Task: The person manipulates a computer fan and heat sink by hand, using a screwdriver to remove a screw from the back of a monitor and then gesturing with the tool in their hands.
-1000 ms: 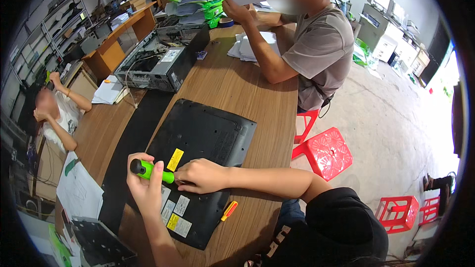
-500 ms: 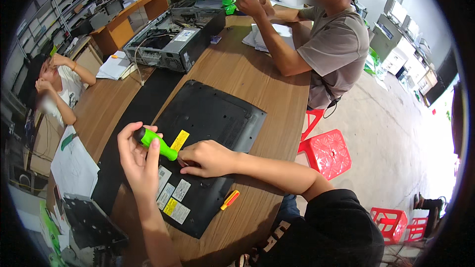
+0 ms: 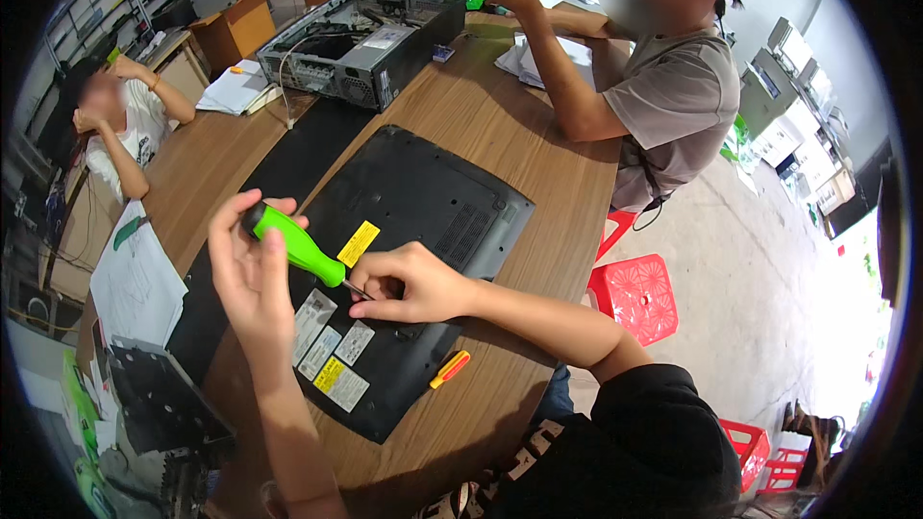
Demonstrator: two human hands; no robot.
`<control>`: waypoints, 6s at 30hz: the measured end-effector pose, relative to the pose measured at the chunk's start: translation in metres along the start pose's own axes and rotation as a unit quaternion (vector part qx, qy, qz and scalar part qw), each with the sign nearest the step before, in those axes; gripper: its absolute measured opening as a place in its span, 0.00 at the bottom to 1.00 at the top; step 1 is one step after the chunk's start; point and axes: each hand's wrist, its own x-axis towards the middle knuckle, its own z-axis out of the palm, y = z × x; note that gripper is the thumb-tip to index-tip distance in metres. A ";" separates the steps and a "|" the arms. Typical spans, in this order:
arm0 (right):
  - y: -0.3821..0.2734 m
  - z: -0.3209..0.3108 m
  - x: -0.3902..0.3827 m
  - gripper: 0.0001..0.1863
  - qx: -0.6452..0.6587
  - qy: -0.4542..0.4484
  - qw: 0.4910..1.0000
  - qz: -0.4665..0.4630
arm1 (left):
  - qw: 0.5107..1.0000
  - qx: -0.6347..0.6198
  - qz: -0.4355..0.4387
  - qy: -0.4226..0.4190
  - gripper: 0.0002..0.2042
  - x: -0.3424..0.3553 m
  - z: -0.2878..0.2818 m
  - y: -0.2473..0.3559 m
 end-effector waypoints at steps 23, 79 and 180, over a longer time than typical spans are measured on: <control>-0.004 0.007 -0.002 0.13 0.067 0.013 0.998 0.002 | 0.959 -0.233 -0.110 -0.114 0.26 -0.008 0.009 0.018; -0.007 -0.010 -0.003 0.15 0.142 -0.004 0.989 0.036 | 0.978 -0.159 -0.108 -0.083 0.22 -0.003 -0.004 0.022; 0.000 -0.013 -0.002 0.12 -0.076 0.089 0.993 0.016 | 0.985 -0.145 -0.093 0.004 0.18 0.001 0.002 0.006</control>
